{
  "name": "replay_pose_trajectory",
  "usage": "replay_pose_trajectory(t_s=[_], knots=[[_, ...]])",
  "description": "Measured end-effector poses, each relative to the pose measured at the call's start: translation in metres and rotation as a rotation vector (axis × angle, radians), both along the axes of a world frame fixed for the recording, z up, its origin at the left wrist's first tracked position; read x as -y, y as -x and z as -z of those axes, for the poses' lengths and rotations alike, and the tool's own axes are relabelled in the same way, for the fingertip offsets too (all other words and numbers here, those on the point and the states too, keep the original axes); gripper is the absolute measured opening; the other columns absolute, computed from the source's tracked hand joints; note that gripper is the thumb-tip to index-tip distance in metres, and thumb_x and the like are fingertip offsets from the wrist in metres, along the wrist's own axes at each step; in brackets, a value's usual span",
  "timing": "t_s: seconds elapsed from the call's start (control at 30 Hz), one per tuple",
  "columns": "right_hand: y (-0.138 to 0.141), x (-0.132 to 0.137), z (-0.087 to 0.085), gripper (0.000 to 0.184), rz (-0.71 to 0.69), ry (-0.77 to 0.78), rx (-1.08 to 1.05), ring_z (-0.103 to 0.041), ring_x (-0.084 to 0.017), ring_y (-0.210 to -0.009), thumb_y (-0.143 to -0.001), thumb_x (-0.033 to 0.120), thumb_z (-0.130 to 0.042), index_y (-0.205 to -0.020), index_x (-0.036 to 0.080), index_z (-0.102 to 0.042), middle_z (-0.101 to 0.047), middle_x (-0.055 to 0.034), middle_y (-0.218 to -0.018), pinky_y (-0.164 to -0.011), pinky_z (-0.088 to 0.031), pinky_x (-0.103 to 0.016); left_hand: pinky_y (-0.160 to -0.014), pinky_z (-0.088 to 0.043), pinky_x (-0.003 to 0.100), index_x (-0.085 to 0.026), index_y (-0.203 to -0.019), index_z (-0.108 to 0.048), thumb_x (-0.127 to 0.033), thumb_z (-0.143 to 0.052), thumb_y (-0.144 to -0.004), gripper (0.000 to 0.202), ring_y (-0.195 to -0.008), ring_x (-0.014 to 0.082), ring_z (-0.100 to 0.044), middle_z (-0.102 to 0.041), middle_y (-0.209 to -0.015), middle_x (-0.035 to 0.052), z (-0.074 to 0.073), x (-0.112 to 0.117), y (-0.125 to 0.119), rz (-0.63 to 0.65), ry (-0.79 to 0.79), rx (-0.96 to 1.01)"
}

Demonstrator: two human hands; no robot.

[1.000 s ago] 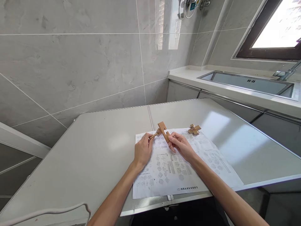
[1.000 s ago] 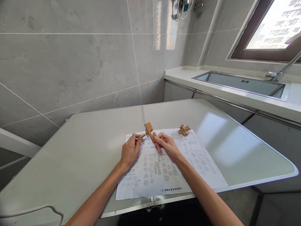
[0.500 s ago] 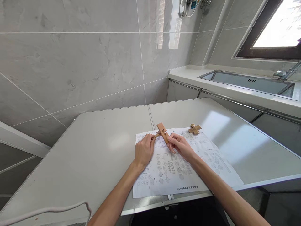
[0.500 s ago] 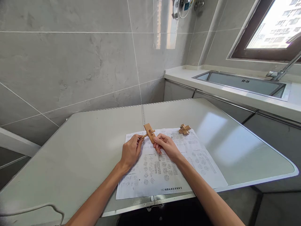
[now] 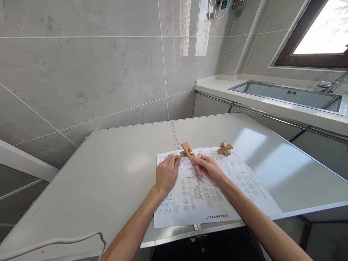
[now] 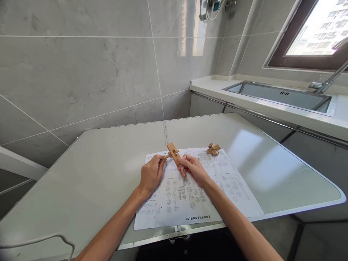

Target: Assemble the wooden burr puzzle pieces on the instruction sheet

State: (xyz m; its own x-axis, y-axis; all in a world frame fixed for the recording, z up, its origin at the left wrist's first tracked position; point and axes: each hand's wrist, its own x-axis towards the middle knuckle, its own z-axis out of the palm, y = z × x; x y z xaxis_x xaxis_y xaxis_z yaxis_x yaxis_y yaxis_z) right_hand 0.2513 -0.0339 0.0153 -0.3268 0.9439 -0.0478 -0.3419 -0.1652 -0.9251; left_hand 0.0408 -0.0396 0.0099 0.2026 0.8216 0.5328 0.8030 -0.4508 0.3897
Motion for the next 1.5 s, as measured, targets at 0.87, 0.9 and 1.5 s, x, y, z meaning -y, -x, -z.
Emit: replay_pose_trajectory(t_s=[0.87,0.9,1.5], knots=[[-0.001,-0.001,0.010,0.045,-0.089,-0.048,0.116,-0.057,-0.011,-0.048,-0.088,0.059,-0.080,-0.081,0.020,-0.058,-0.065,0.0019,-0.067,-0.046,-0.046,-0.025,-0.065,-0.050,0.027,-0.024,-0.108,-0.061,-0.037,-0.046,-0.110,0.020,-0.068,0.0142,-0.067,-0.076,-0.090,-0.0001,-0.005,0.004,-0.003,0.115,0.099,0.202],[-0.002,-0.001,0.010,0.045,-0.113,-0.057,0.114,-0.056,-0.011,-0.047,-0.088,0.059,-0.079,-0.082,0.021,-0.058,-0.064,0.0027,-0.066,-0.045,-0.046,-0.025,-0.064,-0.050,0.027,-0.025,-0.108,-0.061,-0.037,-0.046,-0.110,0.020,-0.066,0.0141,-0.066,-0.075,-0.087,-0.0006,-0.005,0.004,-0.003,0.122,0.109,0.205],[-0.006,-0.005,0.011,0.043,-0.148,0.166,-0.080,-0.046,-0.008,-0.047,-0.085,0.052,-0.084,-0.080,0.019,-0.057,-0.055,0.0038,-0.066,-0.039,-0.033,-0.022,-0.068,-0.055,0.028,-0.027,-0.130,-0.055,-0.039,-0.051,-0.109,0.024,-0.069,0.0152,-0.074,-0.080,-0.097,-0.0016,-0.004,0.002,-0.003,0.104,0.184,0.208]])
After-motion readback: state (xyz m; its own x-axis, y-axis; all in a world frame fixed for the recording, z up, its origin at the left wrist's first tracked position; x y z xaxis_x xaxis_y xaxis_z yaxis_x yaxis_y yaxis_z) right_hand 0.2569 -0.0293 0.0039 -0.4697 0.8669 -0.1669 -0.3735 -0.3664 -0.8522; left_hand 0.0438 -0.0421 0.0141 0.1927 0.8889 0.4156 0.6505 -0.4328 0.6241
